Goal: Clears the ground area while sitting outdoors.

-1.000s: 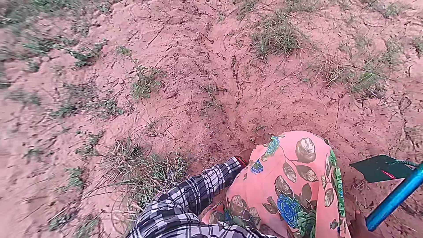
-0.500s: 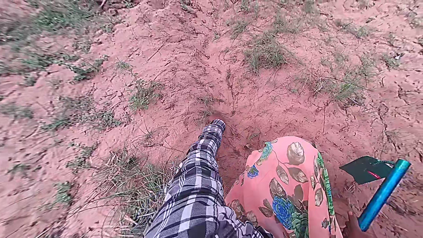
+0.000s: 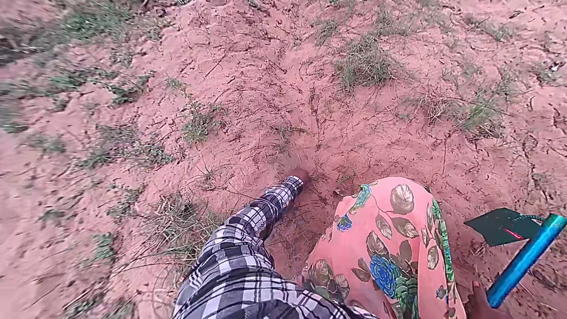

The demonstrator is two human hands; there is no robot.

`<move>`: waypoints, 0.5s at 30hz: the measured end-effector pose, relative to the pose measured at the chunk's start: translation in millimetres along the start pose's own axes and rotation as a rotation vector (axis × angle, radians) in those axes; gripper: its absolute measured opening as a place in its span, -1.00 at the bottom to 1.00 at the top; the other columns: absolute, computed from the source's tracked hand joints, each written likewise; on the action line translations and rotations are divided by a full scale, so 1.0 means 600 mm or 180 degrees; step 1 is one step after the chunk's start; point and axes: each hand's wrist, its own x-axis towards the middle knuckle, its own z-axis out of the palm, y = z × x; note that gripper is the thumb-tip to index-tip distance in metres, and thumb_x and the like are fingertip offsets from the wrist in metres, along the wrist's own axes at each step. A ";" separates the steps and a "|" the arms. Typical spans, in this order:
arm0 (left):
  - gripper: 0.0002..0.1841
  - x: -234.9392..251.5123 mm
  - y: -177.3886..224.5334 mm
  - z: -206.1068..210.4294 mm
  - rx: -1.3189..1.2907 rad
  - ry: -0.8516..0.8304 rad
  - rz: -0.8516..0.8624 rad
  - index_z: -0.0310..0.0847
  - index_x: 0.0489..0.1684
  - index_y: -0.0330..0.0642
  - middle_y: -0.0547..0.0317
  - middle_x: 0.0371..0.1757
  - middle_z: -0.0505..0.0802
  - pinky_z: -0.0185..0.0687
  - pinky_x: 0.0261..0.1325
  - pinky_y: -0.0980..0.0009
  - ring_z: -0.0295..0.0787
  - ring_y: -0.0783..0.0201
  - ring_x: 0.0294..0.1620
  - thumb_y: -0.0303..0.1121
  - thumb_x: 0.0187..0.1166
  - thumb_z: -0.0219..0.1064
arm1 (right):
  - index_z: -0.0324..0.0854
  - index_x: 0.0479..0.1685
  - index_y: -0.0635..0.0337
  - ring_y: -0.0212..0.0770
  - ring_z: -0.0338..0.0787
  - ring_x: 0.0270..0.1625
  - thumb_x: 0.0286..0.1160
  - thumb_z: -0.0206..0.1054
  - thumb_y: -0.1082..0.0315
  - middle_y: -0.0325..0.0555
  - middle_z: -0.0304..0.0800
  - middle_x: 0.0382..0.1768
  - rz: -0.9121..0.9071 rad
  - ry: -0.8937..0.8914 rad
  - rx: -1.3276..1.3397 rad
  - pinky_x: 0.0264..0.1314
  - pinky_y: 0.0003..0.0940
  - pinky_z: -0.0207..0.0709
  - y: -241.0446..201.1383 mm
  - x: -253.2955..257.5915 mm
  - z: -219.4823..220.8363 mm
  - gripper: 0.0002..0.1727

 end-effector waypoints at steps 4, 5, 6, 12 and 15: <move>-0.49 -0.139 0.032 0.085 0.0041 -0.0443 0.0749 0.64 0.30 -0.42 -0.43 0.33 0.75 0.44 0.42 -0.42 0.64 -0.39 0.46 -0.07 0.85 0.09 | 0.42 -0.10 0.28 -0.57 0.38 -0.75 0.79 0.21 0.15 -0.45 0.32 -0.69 0.0036 -0.0012 0.0062 -0.58 -0.57 0.46 -0.008 -0.003 0.011 -0.68; -0.51 -0.153 0.030 0.096 -0.0151 -0.0336 0.0751 0.63 0.34 -0.39 -0.41 0.34 0.75 0.46 0.41 -0.42 0.64 -0.39 0.46 -0.09 0.84 0.11 | 0.41 -0.11 0.27 -0.59 0.38 -0.75 0.80 0.20 0.15 -0.46 0.32 -0.70 0.0054 -0.0026 0.0052 -0.57 -0.58 0.46 -0.014 -0.007 0.011 -0.69; -0.54 -0.157 0.023 0.098 -0.0368 -0.0134 0.0705 0.60 0.39 -0.35 -0.39 0.38 0.73 0.46 0.42 -0.42 0.63 -0.38 0.47 -0.13 0.83 0.13 | 0.42 -0.11 0.28 -0.59 0.38 -0.74 0.80 0.20 0.16 -0.46 0.31 -0.69 0.0050 -0.0029 0.0038 -0.56 -0.59 0.47 -0.020 -0.011 0.012 -0.69; -0.64 -0.071 -0.058 0.006 -0.0742 0.1177 -0.0103 0.59 0.43 -0.28 -0.27 0.58 0.59 0.68 0.23 -0.35 0.76 -0.36 0.28 -0.41 0.70 0.24 | 0.45 0.03 0.33 -0.55 0.39 -0.69 0.80 0.19 0.11 -0.40 0.34 -0.63 -0.0140 -0.0120 -0.0114 -0.52 -0.52 0.46 -0.018 -0.011 0.006 -0.63; -0.44 -0.078 -0.076 -0.063 -0.1123 0.1001 -0.0894 0.36 0.68 -0.38 -0.40 0.71 0.42 0.41 0.51 -0.37 0.47 -0.44 0.59 -0.31 0.74 0.23 | 0.46 0.23 0.40 -0.46 0.43 -0.62 0.79 0.21 0.07 -0.27 0.41 -0.54 -0.0110 -0.0143 -0.0158 -0.43 -0.40 0.47 -0.003 0.004 0.006 -0.53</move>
